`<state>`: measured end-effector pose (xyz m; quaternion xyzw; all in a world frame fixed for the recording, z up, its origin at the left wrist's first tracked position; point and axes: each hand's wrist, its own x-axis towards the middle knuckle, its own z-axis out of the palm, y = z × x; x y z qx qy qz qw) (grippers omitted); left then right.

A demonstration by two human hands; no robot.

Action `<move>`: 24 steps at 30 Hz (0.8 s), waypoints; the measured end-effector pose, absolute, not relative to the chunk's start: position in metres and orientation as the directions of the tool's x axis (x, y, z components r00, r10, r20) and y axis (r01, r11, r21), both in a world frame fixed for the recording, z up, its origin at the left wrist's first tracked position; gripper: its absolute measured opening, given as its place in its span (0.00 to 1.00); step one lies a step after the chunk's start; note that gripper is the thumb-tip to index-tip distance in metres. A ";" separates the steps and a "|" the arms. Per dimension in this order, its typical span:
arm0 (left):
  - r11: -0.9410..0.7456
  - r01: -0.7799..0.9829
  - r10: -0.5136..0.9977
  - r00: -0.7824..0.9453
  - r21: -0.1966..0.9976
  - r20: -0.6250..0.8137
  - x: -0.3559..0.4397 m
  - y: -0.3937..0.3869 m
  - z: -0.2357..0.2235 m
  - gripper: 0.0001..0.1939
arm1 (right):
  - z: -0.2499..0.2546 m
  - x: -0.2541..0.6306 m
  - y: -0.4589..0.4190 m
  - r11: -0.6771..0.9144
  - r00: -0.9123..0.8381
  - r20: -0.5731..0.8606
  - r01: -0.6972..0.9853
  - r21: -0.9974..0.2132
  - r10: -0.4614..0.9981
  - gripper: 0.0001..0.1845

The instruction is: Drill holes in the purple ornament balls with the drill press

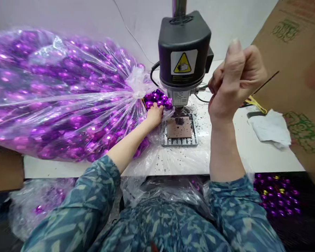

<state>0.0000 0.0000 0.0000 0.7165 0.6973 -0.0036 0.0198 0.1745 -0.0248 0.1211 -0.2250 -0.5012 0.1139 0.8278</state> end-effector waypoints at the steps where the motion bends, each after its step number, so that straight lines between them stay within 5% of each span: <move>1: -0.017 0.999 0.999 0.018 0.042 -0.043 0.001 0.002 -0.002 0.22 | 0.121 0.174 -0.025 0.871 0.470 0.780 0.045 -0.489 0.413 0.33; 6: -0.031 0.963 1.000 0.030 0.266 0.008 -0.005 0.012 -0.013 0.22 | 0.120 0.173 -0.027 0.878 0.476 0.787 0.061 -0.475 0.393 0.33; 13: -0.303 0.653 0.906 -0.028 0.693 0.423 -0.016 -0.020 -0.002 0.20 | 0.120 0.172 -0.027 0.872 0.468 0.784 0.056 -0.487 0.408 0.33; 19: -0.132 0.058 0.991 0.008 0.990 0.131 -0.005 -0.089 -0.002 0.19 | 0.120 0.172 -0.029 0.901 0.462 0.795 -0.021 -0.433 0.393 0.31; 24: 0.231 -0.321 0.972 0.110 0.918 -0.207 0.008 -0.092 -0.019 0.18 | 0.120 0.171 -0.030 0.888 0.475 0.785 0.014 -0.459 0.398 0.32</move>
